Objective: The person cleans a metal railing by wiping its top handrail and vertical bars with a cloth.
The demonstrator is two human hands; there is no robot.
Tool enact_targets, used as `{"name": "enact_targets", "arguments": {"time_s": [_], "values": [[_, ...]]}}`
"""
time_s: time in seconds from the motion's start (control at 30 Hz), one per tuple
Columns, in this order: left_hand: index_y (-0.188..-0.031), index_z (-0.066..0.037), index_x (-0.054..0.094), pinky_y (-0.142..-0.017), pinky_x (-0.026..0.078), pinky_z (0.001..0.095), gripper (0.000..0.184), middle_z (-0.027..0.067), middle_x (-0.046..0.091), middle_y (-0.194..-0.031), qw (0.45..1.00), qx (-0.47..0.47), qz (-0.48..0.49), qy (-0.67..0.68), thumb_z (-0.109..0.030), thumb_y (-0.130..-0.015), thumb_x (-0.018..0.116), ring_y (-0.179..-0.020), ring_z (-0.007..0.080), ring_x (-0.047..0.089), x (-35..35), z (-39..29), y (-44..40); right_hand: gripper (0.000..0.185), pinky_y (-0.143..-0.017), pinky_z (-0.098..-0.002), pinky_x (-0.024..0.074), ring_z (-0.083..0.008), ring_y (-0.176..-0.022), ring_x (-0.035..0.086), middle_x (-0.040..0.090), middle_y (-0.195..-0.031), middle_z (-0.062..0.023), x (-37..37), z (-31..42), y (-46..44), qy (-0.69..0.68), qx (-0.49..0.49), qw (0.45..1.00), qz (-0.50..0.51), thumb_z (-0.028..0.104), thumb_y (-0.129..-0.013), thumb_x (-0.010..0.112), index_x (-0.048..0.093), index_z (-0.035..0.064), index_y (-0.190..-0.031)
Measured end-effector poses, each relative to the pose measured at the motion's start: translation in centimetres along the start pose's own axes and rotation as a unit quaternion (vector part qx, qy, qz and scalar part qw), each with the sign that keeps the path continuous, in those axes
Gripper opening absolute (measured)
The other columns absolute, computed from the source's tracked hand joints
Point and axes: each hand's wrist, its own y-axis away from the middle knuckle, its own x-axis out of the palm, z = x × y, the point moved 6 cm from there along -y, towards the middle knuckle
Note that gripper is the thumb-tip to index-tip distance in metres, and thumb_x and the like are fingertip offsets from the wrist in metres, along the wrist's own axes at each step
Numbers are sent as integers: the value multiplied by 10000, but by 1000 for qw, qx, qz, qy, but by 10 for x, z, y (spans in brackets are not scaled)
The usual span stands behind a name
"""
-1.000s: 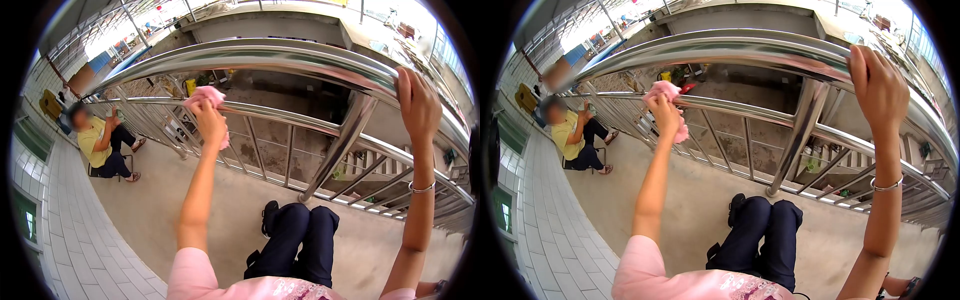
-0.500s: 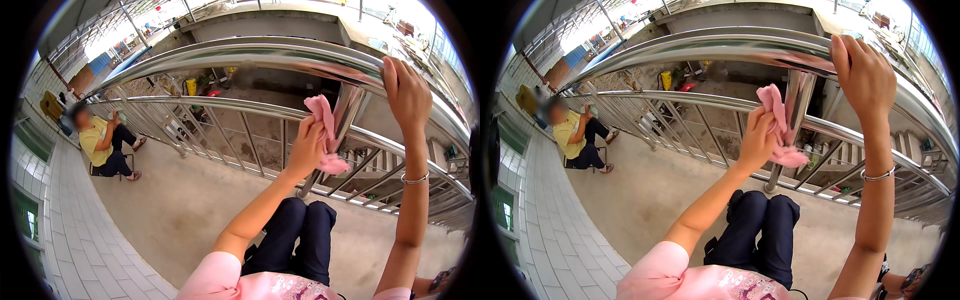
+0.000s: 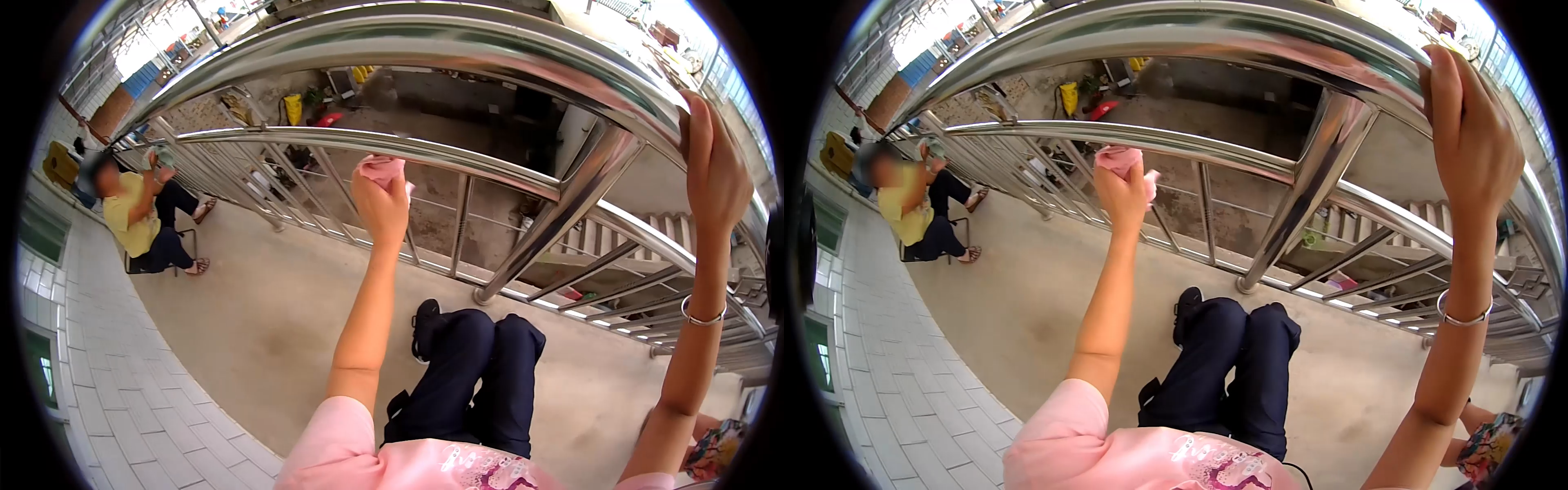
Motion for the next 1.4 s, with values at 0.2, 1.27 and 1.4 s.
{"name": "enact_targets", "arguments": {"time_s": [0.2, 1.27, 1.4], "values": [[-986, -48, 610, -826, 432, 436, 193, 140, 597, -972, 993, 69, -76, -50, -78, -798, 640, -943, 358, 567, 29, 45, 22, 271, -525, -222, 538, -119, -722, 712, 738, -979, -16, 1, -12, -1, 82, -187, 979, -7, 247, -1023, 463, 683, 163, -1158], [-1241, -20, 534, -947, 426, 340, 323, 96, 556, -1231, 837, -227, 216, 449, -99, -929, 560, -1082, 211, 556, 27, -31, 115, 393, -490, -273, 450, -135, -543, 626, 634, -599, 15, 0, -4, 4, 6, 13, 999, -30, 469, -1000, 442, 742, 222, -1058], [-1232, 50, 429, -878, 429, 438, 401, 205, 496, -1055, 986, 131, 93, 45, -128, -896, 558, -978, 413, 526, 50, -74, 87, 327, -486, -267, 453, -132, -567, 630, 669, -678, 5, 6, -8, 5, -4, 15, 1000, 2, 396, -1007, 457, 702, 211, -1121]]}}
